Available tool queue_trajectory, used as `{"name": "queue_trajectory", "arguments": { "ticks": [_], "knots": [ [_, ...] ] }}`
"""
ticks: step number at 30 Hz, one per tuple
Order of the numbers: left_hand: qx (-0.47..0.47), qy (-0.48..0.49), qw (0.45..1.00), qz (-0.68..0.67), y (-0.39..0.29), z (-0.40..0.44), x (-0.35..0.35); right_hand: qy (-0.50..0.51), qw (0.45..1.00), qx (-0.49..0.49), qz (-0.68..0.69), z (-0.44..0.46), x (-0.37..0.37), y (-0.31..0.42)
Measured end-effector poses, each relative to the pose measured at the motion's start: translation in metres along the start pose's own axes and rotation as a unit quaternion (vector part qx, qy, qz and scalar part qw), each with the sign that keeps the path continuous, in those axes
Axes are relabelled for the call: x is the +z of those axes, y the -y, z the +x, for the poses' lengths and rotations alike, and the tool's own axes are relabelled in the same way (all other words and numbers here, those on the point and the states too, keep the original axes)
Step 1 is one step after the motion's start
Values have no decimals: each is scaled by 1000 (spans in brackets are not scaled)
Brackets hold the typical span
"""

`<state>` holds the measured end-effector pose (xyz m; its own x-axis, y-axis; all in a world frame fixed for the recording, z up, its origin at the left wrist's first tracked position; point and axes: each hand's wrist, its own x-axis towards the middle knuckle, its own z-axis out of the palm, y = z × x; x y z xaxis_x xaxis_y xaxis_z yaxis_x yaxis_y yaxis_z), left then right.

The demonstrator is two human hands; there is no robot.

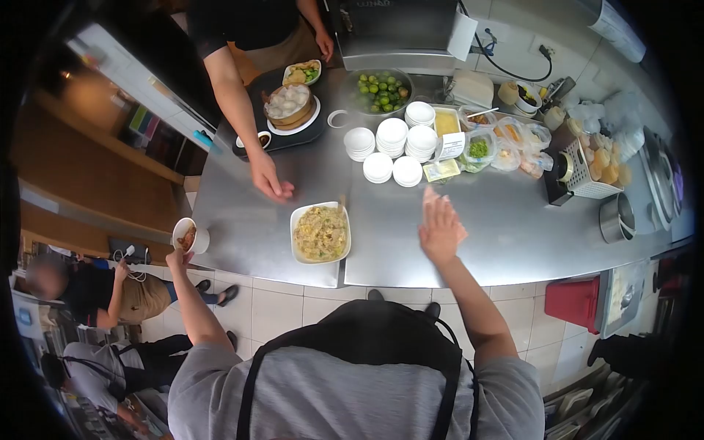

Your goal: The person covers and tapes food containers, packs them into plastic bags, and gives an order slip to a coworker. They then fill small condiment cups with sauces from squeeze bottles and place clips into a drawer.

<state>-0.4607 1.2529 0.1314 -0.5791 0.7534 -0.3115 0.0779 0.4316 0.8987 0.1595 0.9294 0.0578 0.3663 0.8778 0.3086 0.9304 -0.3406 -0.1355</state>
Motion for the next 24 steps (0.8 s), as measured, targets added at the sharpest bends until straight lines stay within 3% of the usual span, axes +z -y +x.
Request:
{"name": "queue_trajectory", "arguments": {
  "ticks": [2,3,5,7,9,11,12,13,15,16,18,21,23,24],
  "knots": [
    [95,84,991,42,-14,-27,-8,8,999,-46,20,-9,-4,20],
    [96,84,991,43,-27,-51,-8,11,994,-89,57,-17,-8,29],
    [169,201,962,78,-58,-114,6,17,986,-132,96,-33,-13,29],
    [204,285,931,106,-82,-175,32,49,951,-250,178,-50,-18,21],
    [239,355,892,143,-101,-245,70,39,940,-252,226,-49,-20,9],
    [237,423,867,115,-99,-303,117,89,836,-146,521,-36,-18,-8],
    [231,451,856,101,-95,-332,142,182,754,77,626,-21,-52,-9],
    [225,480,844,86,-90,-364,166,261,616,293,683,-4,-88,-11],
    [196,533,819,87,-75,-423,212,112,437,196,871,13,-78,-32],
    [190,551,807,92,-67,-456,231,109,438,200,870,20,-93,-41],
    [174,577,793,92,-48,-519,264,104,305,236,917,30,-132,-66],
    [161,603,772,121,-19,-577,302,111,302,184,929,30,-119,-137],
    [84,622,778,23,-4,-610,321,112,296,178,932,28,-108,-183],
    [1,678,734,-19,4,-619,332,125,294,210,924,25,-129,-194]
  ]
}}
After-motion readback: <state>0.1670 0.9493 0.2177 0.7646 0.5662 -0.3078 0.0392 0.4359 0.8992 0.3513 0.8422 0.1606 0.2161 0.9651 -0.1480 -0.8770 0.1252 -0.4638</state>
